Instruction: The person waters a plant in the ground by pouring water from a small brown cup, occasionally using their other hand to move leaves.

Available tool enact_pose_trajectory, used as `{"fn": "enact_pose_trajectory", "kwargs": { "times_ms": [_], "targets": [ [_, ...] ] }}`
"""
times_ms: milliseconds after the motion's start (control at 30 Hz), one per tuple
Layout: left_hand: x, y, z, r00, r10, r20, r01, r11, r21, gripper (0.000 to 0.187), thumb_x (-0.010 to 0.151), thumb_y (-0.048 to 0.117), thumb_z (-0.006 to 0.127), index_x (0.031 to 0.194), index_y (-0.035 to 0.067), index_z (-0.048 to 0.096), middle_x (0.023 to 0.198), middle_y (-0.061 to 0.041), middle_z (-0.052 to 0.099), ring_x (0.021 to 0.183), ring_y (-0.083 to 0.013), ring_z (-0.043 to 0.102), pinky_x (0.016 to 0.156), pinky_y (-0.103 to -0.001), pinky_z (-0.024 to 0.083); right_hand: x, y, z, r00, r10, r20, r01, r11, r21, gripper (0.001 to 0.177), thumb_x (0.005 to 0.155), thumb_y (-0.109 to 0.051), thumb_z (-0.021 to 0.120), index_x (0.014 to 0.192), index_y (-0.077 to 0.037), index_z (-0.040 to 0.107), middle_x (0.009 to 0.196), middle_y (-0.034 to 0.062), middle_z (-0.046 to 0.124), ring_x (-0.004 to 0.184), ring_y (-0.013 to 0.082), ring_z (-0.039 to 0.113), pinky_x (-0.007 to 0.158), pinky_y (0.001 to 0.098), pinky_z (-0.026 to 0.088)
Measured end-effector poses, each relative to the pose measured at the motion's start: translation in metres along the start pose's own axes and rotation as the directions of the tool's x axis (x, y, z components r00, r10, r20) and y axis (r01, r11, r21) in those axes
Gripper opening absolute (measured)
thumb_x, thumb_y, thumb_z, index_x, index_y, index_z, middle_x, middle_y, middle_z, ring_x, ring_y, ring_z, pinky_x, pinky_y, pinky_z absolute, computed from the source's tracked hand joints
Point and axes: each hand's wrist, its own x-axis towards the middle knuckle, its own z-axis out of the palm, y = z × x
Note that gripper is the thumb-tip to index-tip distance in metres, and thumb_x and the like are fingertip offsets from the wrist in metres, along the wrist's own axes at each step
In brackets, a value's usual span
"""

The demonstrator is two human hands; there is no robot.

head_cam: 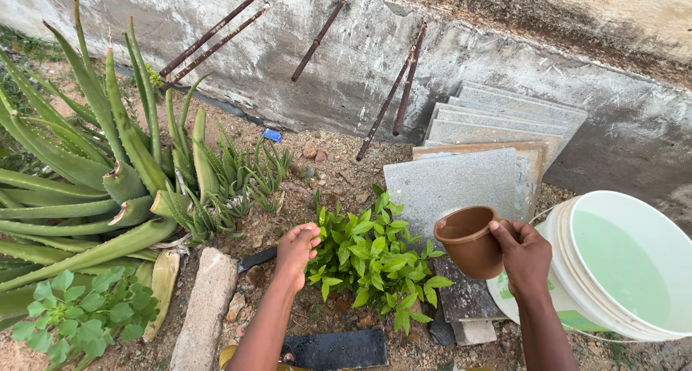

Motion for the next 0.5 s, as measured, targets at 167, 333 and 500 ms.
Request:
{"fn": "enact_pose_trajectory", "kwargs": {
  "times_ms": [167, 333, 500],
  "targets": [
    [-0.0040, 0.0055, 0.0017, 1.000, 0.000, 0.001, 0.000, 1.000, -0.007, 0.029, 0.103, 0.021, 0.054, 0.126, 0.009, 0.067, 0.120, -0.006, 0.073, 0.103, -0.0155, 0.066, 0.078, -0.029, 0.051, -0.0015, -0.0018, -0.0008, 1.000, 0.007, 0.013, -0.007, 1.000, -0.003, 0.031, 0.092, -0.020, 0.079, 0.110, 0.005, 0.073, 0.096, 0.0101, 0.073, 0.084, 0.0134, 0.066, 0.074, 0.0277, 0.054],
    [-0.0067, 0.0078, 0.0027, 1.000, -0.019, -0.009, 0.020, 0.999, 0.038, 0.030, 0.103, 0.020, 0.053, 0.128, 0.010, 0.067, 0.121, -0.005, 0.073, 0.104, -0.0152, 0.067, 0.080, -0.029, 0.053, -0.0023, -0.0023, -0.0002, 1.000, 0.006, 0.012, -0.006, 1.000, -0.012, 0.031, 0.092, -0.020, 0.079, 0.110, 0.005, 0.073, 0.096, 0.0109, 0.073, 0.084, 0.0139, 0.066, 0.074, 0.0280, 0.054],
    [-0.0054, 0.0046, 0.0025, 1.000, -0.012, -0.005, 0.012, 1.000, 0.022, 0.030, 0.103, 0.021, 0.054, 0.128, 0.009, 0.067, 0.121, -0.005, 0.073, 0.103, -0.0148, 0.066, 0.080, -0.029, 0.052, -0.0030, -0.0033, 0.0007, 1.000, -0.001, 0.010, 0.001, 0.999, -0.034, 0.031, 0.092, -0.020, 0.080, 0.109, 0.004, 0.073, 0.096, 0.0103, 0.073, 0.084, 0.0136, 0.065, 0.074, 0.0278, 0.053]
  ]
}}
